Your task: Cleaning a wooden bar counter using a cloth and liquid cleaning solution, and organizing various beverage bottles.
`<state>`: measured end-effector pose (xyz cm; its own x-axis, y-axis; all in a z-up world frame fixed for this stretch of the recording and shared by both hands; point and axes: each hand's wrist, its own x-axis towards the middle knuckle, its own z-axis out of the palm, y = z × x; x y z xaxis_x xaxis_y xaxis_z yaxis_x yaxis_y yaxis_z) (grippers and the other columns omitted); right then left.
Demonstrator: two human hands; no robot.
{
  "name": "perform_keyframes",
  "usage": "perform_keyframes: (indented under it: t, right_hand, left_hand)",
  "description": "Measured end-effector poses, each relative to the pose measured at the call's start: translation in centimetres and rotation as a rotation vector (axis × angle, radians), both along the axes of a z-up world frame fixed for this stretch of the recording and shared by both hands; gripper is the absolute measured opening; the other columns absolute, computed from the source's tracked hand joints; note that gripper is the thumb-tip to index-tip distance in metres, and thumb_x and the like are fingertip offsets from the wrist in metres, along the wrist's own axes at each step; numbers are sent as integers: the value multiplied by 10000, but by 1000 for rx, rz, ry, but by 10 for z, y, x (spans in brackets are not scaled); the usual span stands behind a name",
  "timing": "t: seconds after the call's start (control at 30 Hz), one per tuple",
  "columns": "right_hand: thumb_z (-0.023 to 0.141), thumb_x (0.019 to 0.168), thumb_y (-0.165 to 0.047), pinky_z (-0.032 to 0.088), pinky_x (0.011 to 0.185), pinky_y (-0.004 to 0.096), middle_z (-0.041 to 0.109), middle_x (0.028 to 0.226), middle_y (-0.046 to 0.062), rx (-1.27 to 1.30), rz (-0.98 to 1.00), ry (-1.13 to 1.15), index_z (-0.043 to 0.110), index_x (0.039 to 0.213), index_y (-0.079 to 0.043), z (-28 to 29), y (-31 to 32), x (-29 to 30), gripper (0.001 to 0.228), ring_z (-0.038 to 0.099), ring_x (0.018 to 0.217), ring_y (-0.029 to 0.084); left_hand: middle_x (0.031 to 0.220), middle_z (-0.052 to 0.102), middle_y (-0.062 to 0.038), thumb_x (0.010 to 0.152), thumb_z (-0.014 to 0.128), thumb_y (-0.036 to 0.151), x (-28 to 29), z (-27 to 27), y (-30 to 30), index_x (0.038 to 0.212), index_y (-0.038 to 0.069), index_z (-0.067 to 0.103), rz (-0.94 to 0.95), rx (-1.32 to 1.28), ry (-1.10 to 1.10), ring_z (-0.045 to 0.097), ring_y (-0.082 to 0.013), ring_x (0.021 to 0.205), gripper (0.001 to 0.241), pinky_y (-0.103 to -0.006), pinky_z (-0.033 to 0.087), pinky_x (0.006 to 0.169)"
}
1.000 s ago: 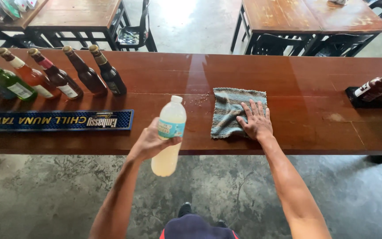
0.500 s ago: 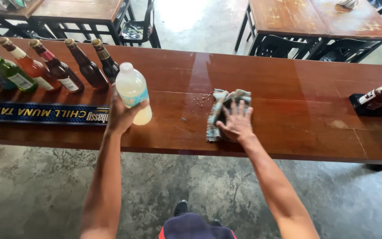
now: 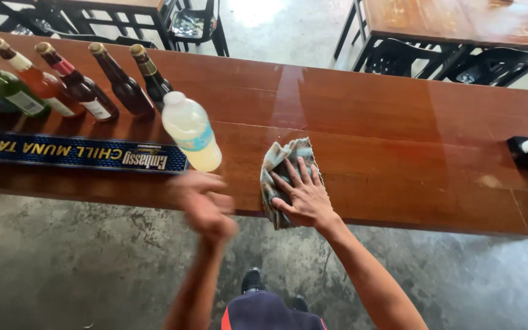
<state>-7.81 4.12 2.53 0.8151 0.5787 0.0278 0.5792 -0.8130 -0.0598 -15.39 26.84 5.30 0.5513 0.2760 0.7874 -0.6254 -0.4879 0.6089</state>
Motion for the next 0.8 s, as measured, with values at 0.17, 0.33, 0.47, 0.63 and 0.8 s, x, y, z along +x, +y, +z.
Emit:
perform_keyframes:
  t: [0.17, 0.33, 0.47, 0.63, 0.8]
  right_hand:
    - [397, 969, -617, 66, 1220, 577, 155, 1703, 98, 59, 11, -91, 379, 1569, -321, -39, -7, 17, 669, 87, 1549, 399]
    - [521, 961, -505, 113, 1252, 576, 186, 1702, 144, 98, -15, -189, 367, 1558, -220, -44, 2, 56, 679, 106, 1577, 419]
    - [621, 880, -391, 103, 1238, 575, 152, 1707, 116, 94, -141, -99, 353, 1601, -265, -20, 19, 95, 780, 96, 1563, 412]
    - [671, 818, -430, 75, 1230, 578, 111, 1697, 101, 75, -180, -52, 337, 1592, -245, -28, 22, 151, 863, 55, 1550, 404]
    - [663, 840, -492, 44, 1258, 574, 91, 1713, 58, 34, -263, -49, 322, 1594, -258, -23, 25, 208, 860, 41, 1578, 357]
  left_hand:
    - [1389, 575, -220, 1040, 586, 246, 16, -33, -49, 1289, -9, 559, -348, 284, 409, 561, -344, 1322, 357, -427, 468, 1123]
    - [1629, 287, -298, 1049, 501, 439, 74, -52, -71, 1529, -134, 317, -128, 618, 548, 272, -412, 1526, 769, -476, 229, 1237]
    - [1633, 229, -299, 994, 465, 536, 144, -50, -82, 1540, -123, 242, -38, 583, 773, 177, -409, 1545, 885, -473, 151, 1246]
    - [1679, 313, -209, 954, 449, 432, 218, -3, -88, 1607, -75, 271, 32, 495, 1072, 250, -347, 1594, 846, -416, 225, 1293]
    - [1657, 121, -212, 901, 517, 432, 304, -43, -83, 1542, -30, 240, -62, 598, 888, 63, -354, 1542, 837, -513, 38, 1219]
